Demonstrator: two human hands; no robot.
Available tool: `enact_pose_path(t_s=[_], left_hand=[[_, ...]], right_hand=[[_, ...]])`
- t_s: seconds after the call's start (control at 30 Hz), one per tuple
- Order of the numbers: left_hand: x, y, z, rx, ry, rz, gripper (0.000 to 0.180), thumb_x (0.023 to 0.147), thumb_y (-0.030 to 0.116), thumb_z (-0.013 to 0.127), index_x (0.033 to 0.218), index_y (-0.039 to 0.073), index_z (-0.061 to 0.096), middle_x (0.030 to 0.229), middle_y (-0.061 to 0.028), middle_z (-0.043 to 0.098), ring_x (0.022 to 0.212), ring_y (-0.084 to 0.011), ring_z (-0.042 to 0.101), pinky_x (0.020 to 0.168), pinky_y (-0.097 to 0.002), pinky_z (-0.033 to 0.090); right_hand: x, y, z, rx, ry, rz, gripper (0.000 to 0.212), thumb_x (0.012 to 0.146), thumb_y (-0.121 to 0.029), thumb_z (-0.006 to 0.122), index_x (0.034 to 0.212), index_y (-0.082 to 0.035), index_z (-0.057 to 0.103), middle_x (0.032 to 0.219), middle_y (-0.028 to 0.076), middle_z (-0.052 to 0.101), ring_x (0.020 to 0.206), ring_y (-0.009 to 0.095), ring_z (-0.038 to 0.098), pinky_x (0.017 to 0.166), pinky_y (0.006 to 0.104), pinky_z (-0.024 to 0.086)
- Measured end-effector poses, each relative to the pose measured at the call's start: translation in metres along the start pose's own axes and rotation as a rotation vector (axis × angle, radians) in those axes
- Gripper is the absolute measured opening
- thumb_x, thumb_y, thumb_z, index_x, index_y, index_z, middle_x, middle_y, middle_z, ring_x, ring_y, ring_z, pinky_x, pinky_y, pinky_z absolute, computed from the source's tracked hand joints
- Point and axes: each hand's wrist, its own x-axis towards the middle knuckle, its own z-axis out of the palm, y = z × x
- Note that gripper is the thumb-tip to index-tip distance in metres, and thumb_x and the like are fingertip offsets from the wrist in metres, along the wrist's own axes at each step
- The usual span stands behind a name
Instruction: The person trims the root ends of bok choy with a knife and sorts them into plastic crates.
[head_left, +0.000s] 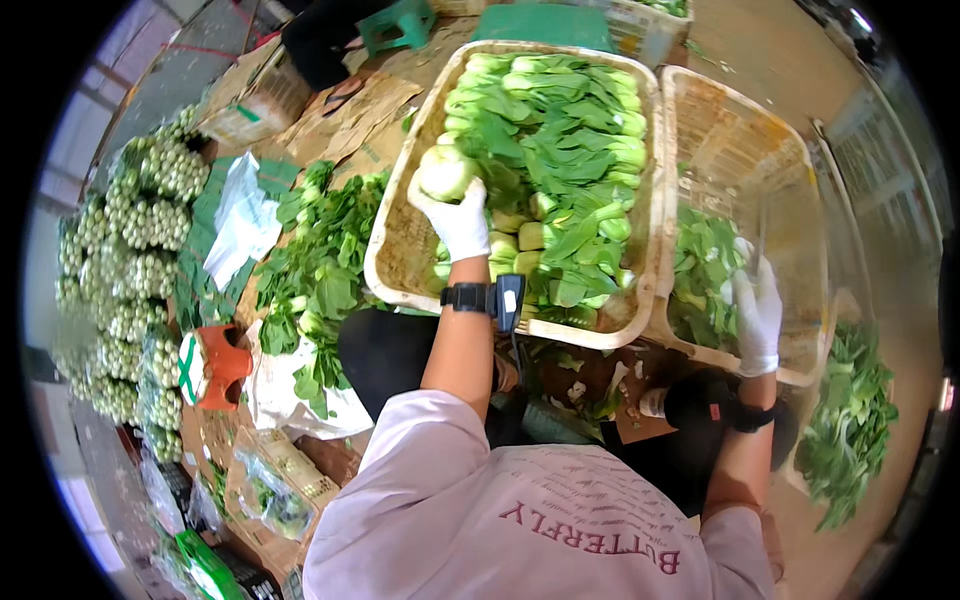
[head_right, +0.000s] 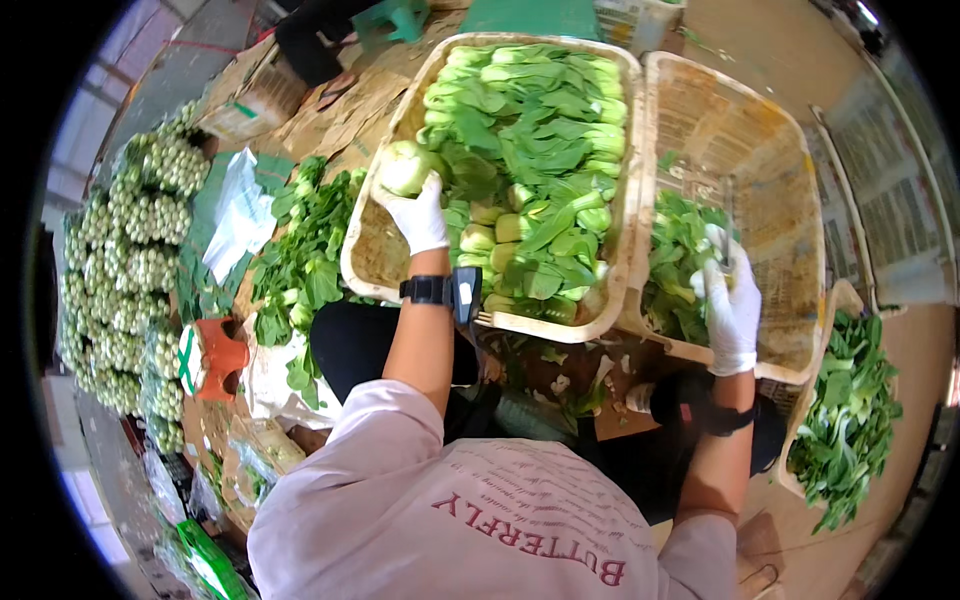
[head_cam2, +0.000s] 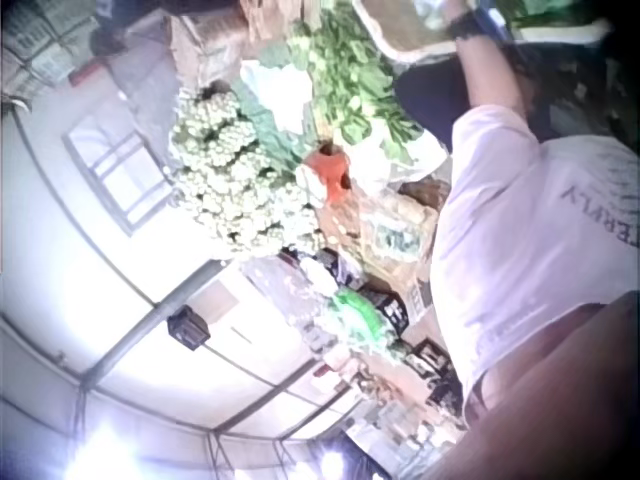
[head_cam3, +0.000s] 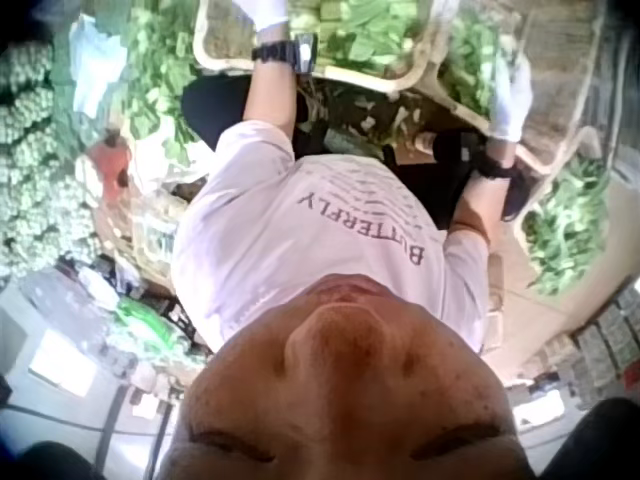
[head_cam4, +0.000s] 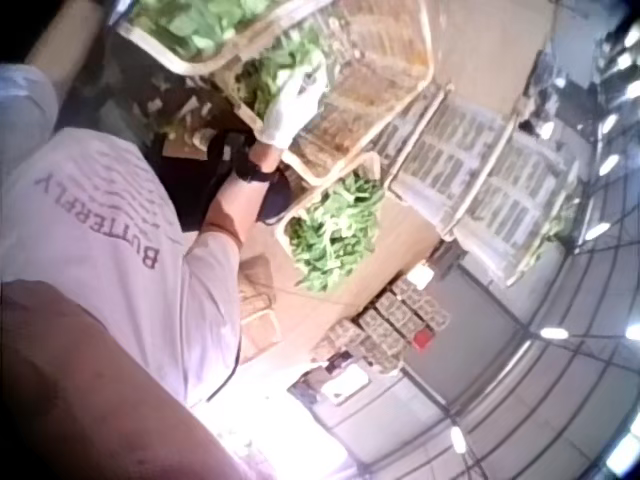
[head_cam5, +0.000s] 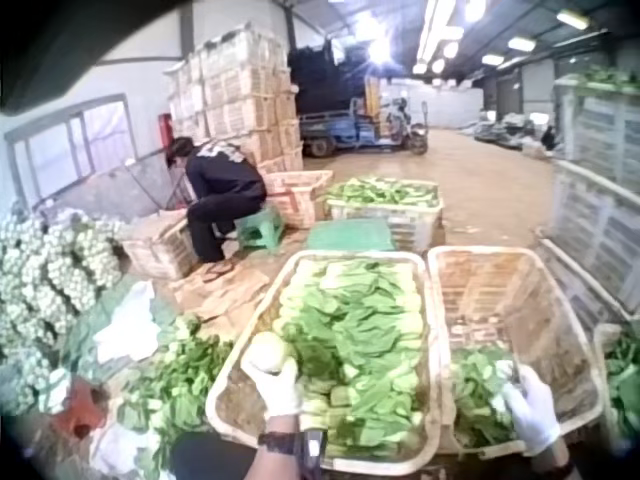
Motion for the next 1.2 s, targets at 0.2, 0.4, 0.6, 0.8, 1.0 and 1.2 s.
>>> enact_pose_path(t_s=[0.2, 0.4, 0.6, 0.8, 1.0, 1.2], left_hand=[[-0.090, 0.060, 0.048, -0.241, -0.681, -0.198, 0.082, 0.064, 0.010, 0.080, 0.131, 0.006, 0.033, 0.115, -0.0087, 0.050, 0.099, -0.0180, 0.054, 0.089, -0.0302, 0.046], [-0.149, 0.061, 0.063, 0.364, -0.977, 0.209, 0.075, 0.050, 0.030, 0.085, 0.114, 0.004, 0.054, 0.101, -0.0173, 0.059, 0.094, -0.0347, 0.055, 0.085, -0.0419, 0.043], [-0.168, 0.076, 0.069, 0.346, -1.072, 0.237, 0.057, 0.057, 0.017, 0.082, 0.104, 0.000, 0.053, 0.094, -0.0114, 0.062, 0.084, -0.0215, 0.061, 0.075, -0.0317, 0.050], [-0.178, 0.091, 0.076, 0.224, -1.094, 0.182, 0.058, 0.055, 0.019, 0.083, 0.103, 0.003, 0.055, 0.093, -0.0099, 0.061, 0.084, -0.0220, 0.060, 0.077, -0.0316, 0.048], [-0.173, 0.113, 0.064, 0.117, -1.028, 0.217, 0.067, 0.053, 0.022, 0.084, 0.109, 0.003, 0.053, 0.100, -0.0129, 0.060, 0.091, -0.0233, 0.059, 0.083, -0.0330, 0.047], [-0.142, 0.110, 0.055, -0.426, -1.193, -0.516, 0.094, 0.064, 0.050, 0.078, 0.132, 0.000, 0.036, 0.119, -0.0121, 0.053, 0.107, -0.0227, 0.054, 0.091, -0.0371, 0.047]], right_hand=[[-0.015, -0.001, 0.009, -0.720, 0.274, -0.512, 0.026, 0.080, -0.008, 0.060, 0.105, -0.010, 0.061, 0.082, 0.005, 0.065, 0.060, 0.018, 0.060, 0.056, 0.0265, 0.048], [-0.034, -0.023, 0.022, -0.803, 0.063, -0.444, 0.017, 0.072, -0.018, 0.064, 0.088, -0.015, 0.064, 0.068, 0.005, 0.059, 0.059, 0.024, 0.060, 0.052, 0.0321, 0.046], [-0.039, -0.003, 0.010, -0.916, 0.034, -0.360, 0.011, 0.070, -0.015, 0.065, 0.077, -0.013, 0.057, 0.065, 0.006, 0.052, 0.059, 0.028, 0.056, 0.052, 0.0370, 0.043], [-0.032, 0.019, -0.005, -0.930, 0.198, -0.308, 0.017, 0.069, -0.014, 0.067, 0.083, -0.015, 0.057, 0.067, 0.005, 0.052, 0.062, 0.026, 0.056, 0.053, 0.0370, 0.044], [-0.007, 0.076, -0.084, -1.013, 0.123, 0.344, 0.019, 0.079, -0.023, 0.056, 0.094, -0.012, 0.062, 0.085, 0.015, 0.064, 0.080, 0.033, 0.061, 0.066, 0.0409, 0.049], [-0.017, 0.016, -0.050, -0.379, 0.177, 0.120, 0.025, 0.085, -0.029, 0.058, 0.091, -0.006, 0.064, 0.076, 0.009, 0.065, 0.065, 0.021, 0.060, 0.060, 0.0310, 0.046]])
